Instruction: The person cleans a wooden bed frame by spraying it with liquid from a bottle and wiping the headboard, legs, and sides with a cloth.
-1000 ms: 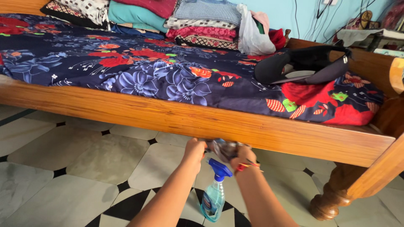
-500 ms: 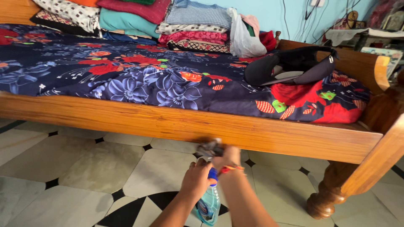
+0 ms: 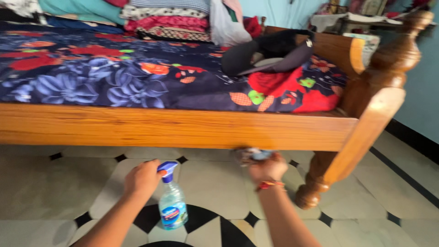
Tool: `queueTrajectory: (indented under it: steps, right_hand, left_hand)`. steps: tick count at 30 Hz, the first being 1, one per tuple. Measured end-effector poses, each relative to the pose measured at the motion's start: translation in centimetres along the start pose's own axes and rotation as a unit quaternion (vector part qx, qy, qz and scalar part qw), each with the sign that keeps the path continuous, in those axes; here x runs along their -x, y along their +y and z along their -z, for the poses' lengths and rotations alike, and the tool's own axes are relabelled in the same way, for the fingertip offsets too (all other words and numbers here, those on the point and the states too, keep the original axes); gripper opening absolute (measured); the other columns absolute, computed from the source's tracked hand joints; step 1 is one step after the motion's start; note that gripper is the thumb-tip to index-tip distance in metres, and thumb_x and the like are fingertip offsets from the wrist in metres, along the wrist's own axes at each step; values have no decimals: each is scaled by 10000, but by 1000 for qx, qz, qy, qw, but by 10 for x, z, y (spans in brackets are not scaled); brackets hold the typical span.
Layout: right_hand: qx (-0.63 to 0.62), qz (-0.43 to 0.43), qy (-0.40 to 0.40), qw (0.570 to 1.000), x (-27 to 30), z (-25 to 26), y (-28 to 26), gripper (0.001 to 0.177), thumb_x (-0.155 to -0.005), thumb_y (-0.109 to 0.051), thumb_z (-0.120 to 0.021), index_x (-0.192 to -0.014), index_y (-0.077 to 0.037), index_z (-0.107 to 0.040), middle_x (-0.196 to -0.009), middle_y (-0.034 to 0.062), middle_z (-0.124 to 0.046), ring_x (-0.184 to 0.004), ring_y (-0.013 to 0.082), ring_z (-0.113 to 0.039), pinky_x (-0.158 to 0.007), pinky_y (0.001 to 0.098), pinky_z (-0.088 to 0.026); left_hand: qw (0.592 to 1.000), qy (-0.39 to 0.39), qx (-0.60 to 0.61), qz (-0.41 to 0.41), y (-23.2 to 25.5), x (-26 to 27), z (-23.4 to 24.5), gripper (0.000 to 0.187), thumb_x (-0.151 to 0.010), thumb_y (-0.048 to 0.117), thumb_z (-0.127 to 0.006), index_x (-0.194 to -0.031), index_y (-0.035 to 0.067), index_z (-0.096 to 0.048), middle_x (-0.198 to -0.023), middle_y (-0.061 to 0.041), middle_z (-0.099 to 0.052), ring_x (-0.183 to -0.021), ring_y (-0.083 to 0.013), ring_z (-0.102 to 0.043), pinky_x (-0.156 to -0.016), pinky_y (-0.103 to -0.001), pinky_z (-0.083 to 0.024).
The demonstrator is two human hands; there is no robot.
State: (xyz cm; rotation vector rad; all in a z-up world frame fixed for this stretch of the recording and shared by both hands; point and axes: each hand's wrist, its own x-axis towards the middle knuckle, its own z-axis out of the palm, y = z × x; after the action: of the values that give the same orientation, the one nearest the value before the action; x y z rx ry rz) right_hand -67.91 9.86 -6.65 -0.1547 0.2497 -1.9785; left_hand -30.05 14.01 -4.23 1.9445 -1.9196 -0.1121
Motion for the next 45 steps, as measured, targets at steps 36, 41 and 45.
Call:
queueTrajectory:
  steps: [36,41,45]
  right_hand:
    - [530,-117,18,840,110,-8,-31,173,-945,-136,-529,-1002,-18,-644,-899,101,-648,-751,221,-653,-652,420,-603]
    - [873,139,-446,141,71,-21,-75,588,-653,-73,-722,-1240,-64,-731,-1053,124,-732,-880,260,-708,-783,375,-578]
    - [821,-108,-220,515,17,-7,-101,398,-843,-29,-547,-1191,-11,-740,-1259,130,-692,-985,185,-711,-828,320,-598]
  left_hand:
    - [659,-277,696,67,195,92,-118,524,-904,354,-709,-1323,184,-445,-1009,-189,-640,-732,-326,-625,-559,-463,-536]
    - [692,-311,647,76,208,41,-170,401,-905,217,-666,-1282,129,-564,-1050,-118,-708,-787,-226,-719,-535,-370,-608]
    - [642,-279,713,51,249,16,-198,459,-878,89,-620,-1315,138,-486,-1020,-96,-651,-763,-187,-675,-477,-378,-552]
